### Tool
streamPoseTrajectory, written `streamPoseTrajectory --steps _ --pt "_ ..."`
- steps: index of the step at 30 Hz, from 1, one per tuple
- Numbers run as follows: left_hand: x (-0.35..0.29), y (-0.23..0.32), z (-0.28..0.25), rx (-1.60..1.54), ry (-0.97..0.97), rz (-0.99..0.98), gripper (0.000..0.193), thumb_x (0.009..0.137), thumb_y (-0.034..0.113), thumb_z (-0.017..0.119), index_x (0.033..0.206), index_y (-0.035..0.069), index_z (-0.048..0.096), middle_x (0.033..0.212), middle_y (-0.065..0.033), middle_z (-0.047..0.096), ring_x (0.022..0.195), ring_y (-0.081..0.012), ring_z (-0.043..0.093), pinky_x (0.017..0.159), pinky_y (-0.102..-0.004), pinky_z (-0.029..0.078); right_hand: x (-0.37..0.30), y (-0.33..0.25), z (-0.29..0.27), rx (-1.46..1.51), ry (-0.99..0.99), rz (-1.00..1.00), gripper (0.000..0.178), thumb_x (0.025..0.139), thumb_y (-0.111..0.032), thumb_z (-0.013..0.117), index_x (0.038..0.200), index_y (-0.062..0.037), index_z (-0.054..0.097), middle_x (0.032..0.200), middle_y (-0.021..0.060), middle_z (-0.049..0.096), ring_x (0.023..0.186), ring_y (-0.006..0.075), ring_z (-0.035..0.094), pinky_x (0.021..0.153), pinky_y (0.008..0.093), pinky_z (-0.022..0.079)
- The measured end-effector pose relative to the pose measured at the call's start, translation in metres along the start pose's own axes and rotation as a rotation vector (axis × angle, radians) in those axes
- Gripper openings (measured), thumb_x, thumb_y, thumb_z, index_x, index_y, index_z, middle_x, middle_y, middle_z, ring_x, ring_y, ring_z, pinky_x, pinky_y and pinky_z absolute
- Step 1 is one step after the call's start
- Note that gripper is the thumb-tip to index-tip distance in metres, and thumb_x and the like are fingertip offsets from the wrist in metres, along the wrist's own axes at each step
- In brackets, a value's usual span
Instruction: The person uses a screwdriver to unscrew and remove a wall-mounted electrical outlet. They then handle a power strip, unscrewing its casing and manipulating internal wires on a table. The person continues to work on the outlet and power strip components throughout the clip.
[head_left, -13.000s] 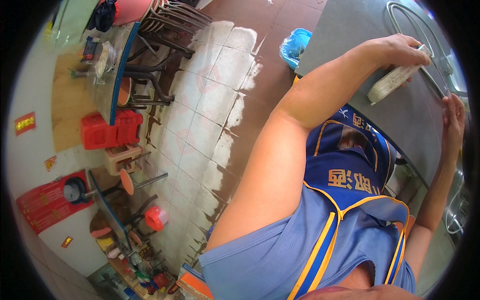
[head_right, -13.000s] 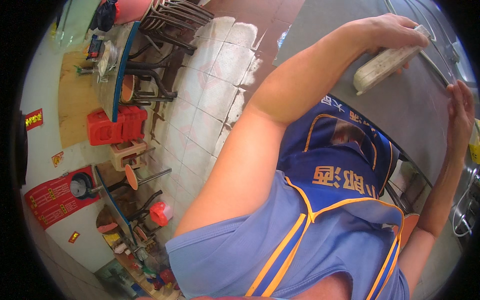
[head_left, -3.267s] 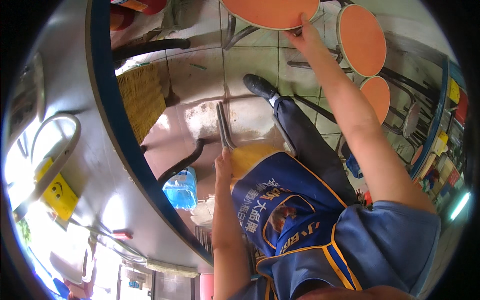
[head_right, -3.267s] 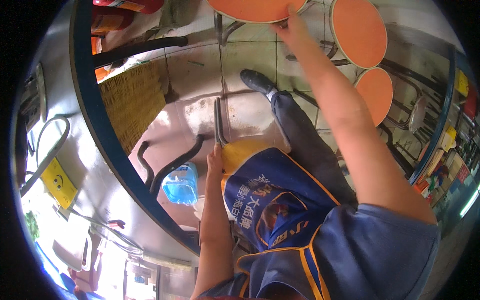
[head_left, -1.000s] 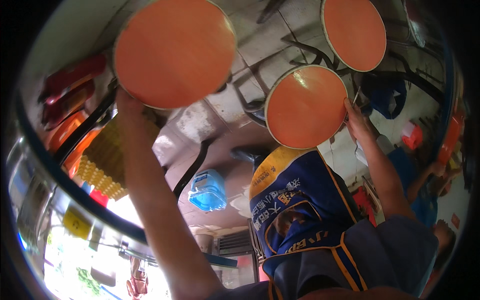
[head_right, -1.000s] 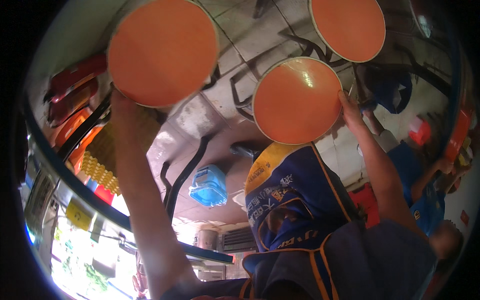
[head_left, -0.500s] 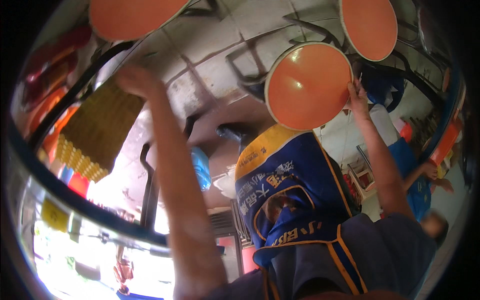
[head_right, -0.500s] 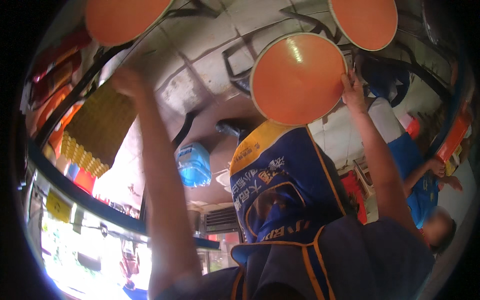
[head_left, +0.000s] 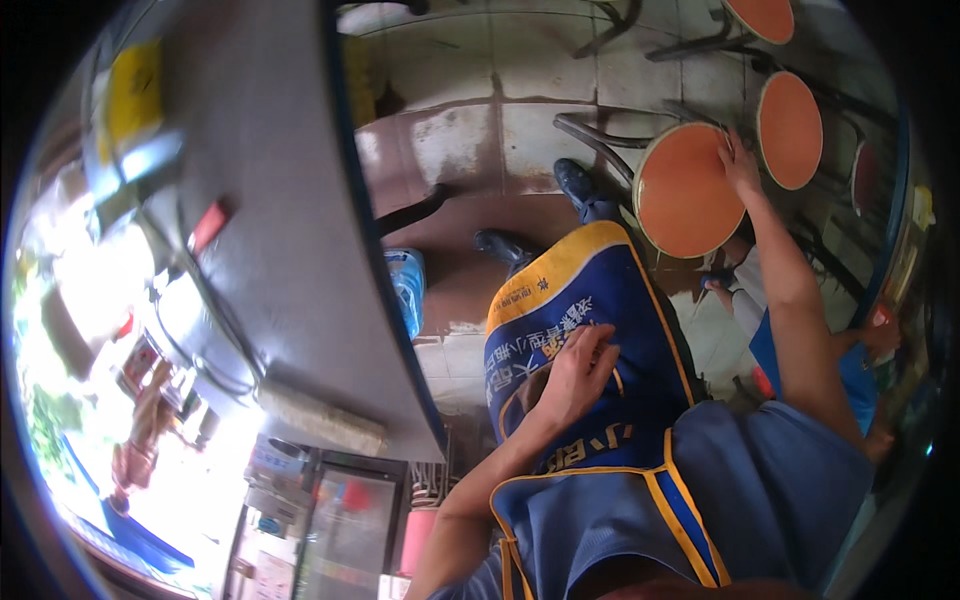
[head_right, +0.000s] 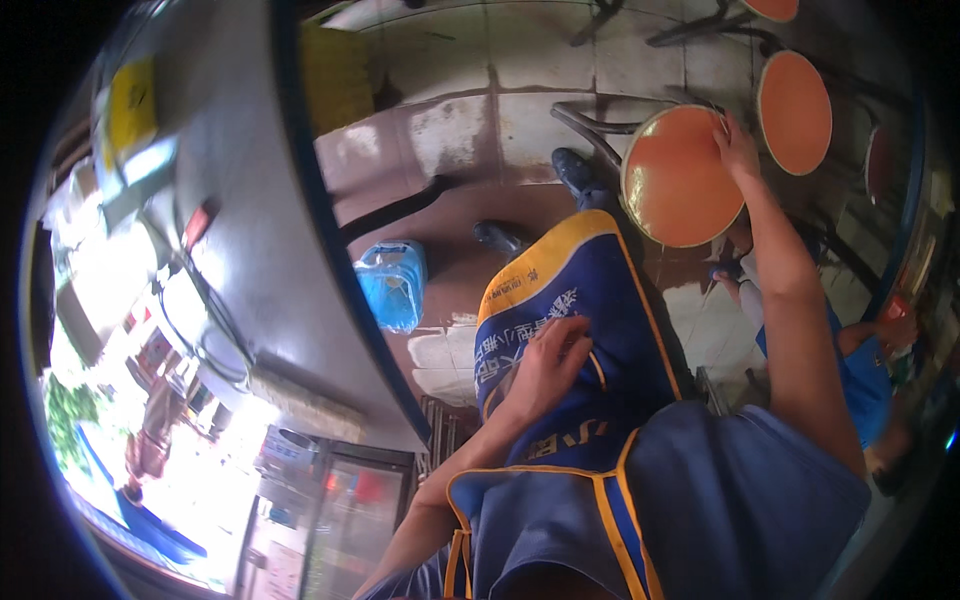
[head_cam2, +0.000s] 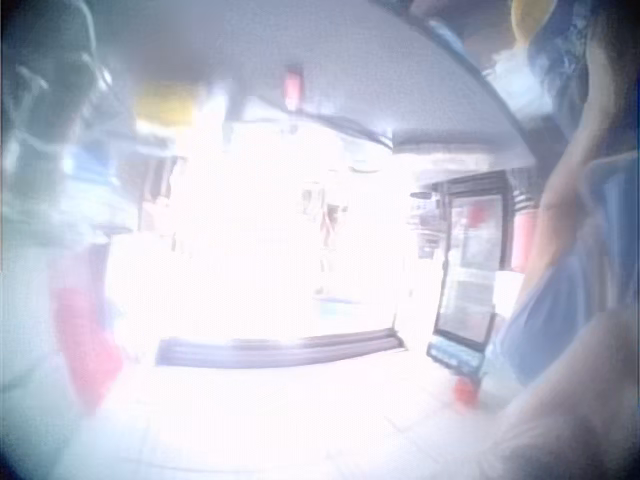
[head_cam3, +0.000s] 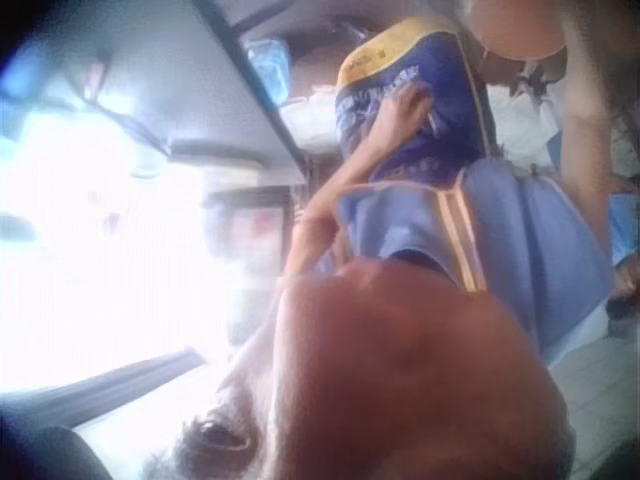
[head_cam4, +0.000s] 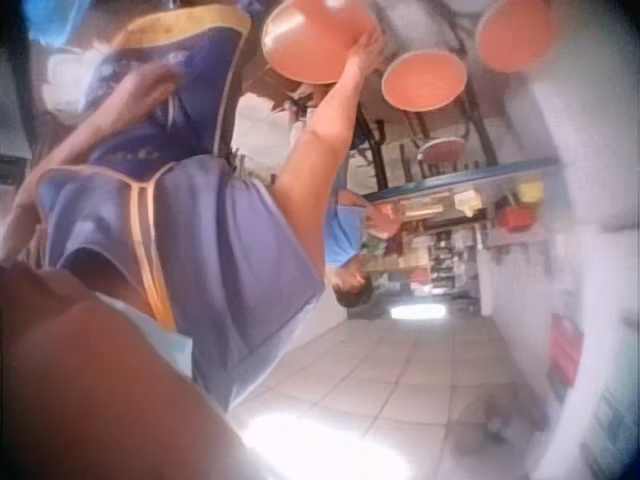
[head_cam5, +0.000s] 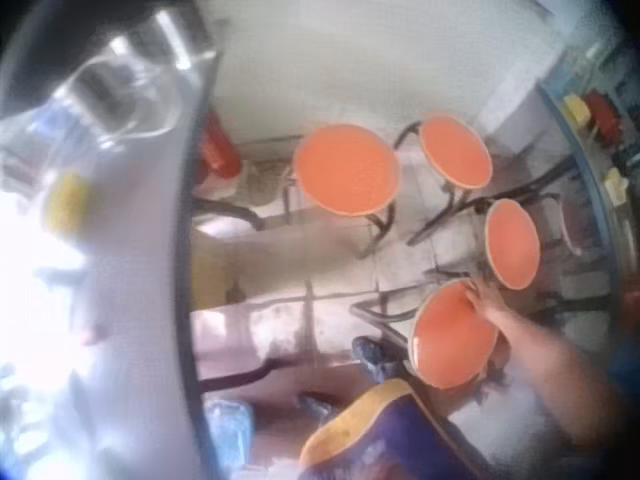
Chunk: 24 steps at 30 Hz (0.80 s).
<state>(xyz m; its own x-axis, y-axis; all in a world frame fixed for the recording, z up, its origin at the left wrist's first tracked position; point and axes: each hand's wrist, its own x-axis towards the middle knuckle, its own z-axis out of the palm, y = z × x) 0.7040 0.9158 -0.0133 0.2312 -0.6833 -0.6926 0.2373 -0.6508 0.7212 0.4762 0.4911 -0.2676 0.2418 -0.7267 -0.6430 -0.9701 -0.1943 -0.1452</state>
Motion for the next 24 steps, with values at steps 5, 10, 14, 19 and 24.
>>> streamPoseTrajectory --steps 5,10,14,19,24 --pt "-0.068 0.027 -0.051 -0.061 -0.002 0.12 0.03 0.096 0.004 0.066 0.124 -0.004 0.061 0.109 -0.0173 0.064 0.101 -0.0274 0.068 0.088 -0.0354 0.055 -0.018 0.02 0.072 -0.087 0.031 -0.012 0.067 0.105 -0.048 0.05 0.162 -0.0218 0.028 0.158 0.0161 0.044 0.134 0.0436 0.05 0.111 0.0502 0.041" --pt "-0.105 0.06 -0.068 -0.218 -0.019 0.31 0.037 0.098 0.008 0.068 0.132 -0.002 0.057 0.119 -0.0149 0.059 0.105 -0.0252 0.067 0.092 -0.0339 0.054 -0.068 0.006 0.068 0.083 -0.028 -0.124 0.064 0.107 -0.051 0.045 0.159 -0.014 0.035 0.157 0.0184 0.046 0.14 0.0417 0.046 0.114 0.047 0.038" --pt "-0.099 0.077 -0.105 -0.33 -0.016 0.402 0.038 0.101 0.013 0.066 0.133 -0.003 0.056 0.123 -0.0162 0.058 0.108 -0.0281 0.064 0.093 -0.0373 0.053 -0.094 -0.027 0.048 0.146 -0.09 -0.188 0.058 0.106 -0.046 0.048 0.151 -0.0093 0.041 0.147 0.0189 0.05 0.132 0.0393 0.049 0.108 0.0437 0.039" --pt "-0.04 0.092 -0.13 -0.418 0.151 0.501 0.037 0.099 0.013 0.065 0.13 -0.005 0.057 0.115 -0.0188 0.058 0.1 -0.0314 0.063 0.088 -0.0389 0.054 -0.072 -0.076 0.012 0.027 -0.304 -0.172 0.05 0.104 -0.041 0.052 0.14 -0.0089 0.044 0.132 0.0158 0.05 0.118 0.0345 0.049 0.097 0.0413 0.039" --pt "0.014 0.118 -0.139 -0.493 0.179 0.498 0.039 0.1 0.018 0.064 0.13 -0.006 0.057 0.12 -0.0195 0.059 0.105 -0.0319 0.063 0.09 -0.0404 0.053 -0.02 -0.131 -0.03 -0.169 -0.519 -0.134 0.041 0.101 -0.037 0.056 0.13 -0.0084 0.046 0.117 0.0127 0.051 0.103 0.0297 0.049 0.086 0.0388 0.039"
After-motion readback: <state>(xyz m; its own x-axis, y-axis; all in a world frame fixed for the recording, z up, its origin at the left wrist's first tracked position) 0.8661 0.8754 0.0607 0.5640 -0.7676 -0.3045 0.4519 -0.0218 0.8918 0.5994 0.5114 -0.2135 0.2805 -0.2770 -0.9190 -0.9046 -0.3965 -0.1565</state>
